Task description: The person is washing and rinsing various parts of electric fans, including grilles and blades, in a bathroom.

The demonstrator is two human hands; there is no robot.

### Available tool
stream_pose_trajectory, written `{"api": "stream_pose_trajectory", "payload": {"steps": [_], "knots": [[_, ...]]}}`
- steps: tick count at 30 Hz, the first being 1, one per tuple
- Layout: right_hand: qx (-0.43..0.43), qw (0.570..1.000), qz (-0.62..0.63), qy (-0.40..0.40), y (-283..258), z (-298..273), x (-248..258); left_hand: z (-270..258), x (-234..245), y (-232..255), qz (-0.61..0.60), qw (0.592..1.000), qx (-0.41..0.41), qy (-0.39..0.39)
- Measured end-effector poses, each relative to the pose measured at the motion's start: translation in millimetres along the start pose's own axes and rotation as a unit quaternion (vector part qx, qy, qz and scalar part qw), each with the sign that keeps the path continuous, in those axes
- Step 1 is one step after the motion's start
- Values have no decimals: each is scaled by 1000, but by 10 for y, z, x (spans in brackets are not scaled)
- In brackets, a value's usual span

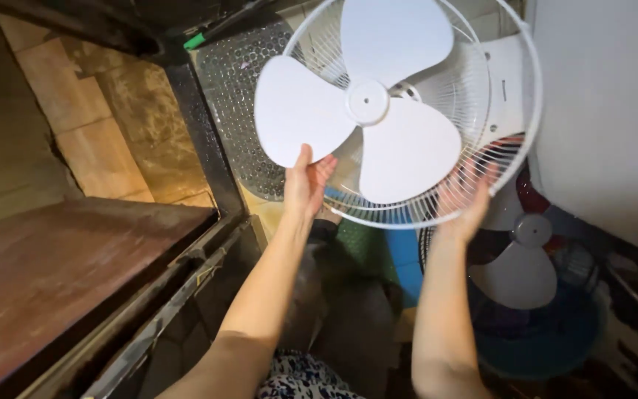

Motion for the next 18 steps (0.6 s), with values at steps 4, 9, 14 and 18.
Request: {"api": "stream_pose_trajectory", "payload": {"steps": [4, 9, 14, 18], "knots": [[17, 997, -73, -3, 733, 427, 929, 491, 639, -515, 1, 998, 61, 33], [32, 899, -436, 1, 779, 482, 1427, 893, 1273, -959, 17, 991, 118, 59], [-91, 938, -327, 72, 209, -68, 1446, 624, 1269, -1202, 49, 968, 244, 25], [-62, 945, -292, 137, 209, -395, 2143, 164, 914, -1513, 122, 943, 308, -22]]}}
Point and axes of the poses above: each hand's wrist, its own z-axis towards the middle knuckle, its own x-axis out of the back of the hand, y = z × x, the point moved 2 cm from there along z, towards the middle knuckle, and after that the axes turned 10 degrees about -y, right-handed, at the moved point
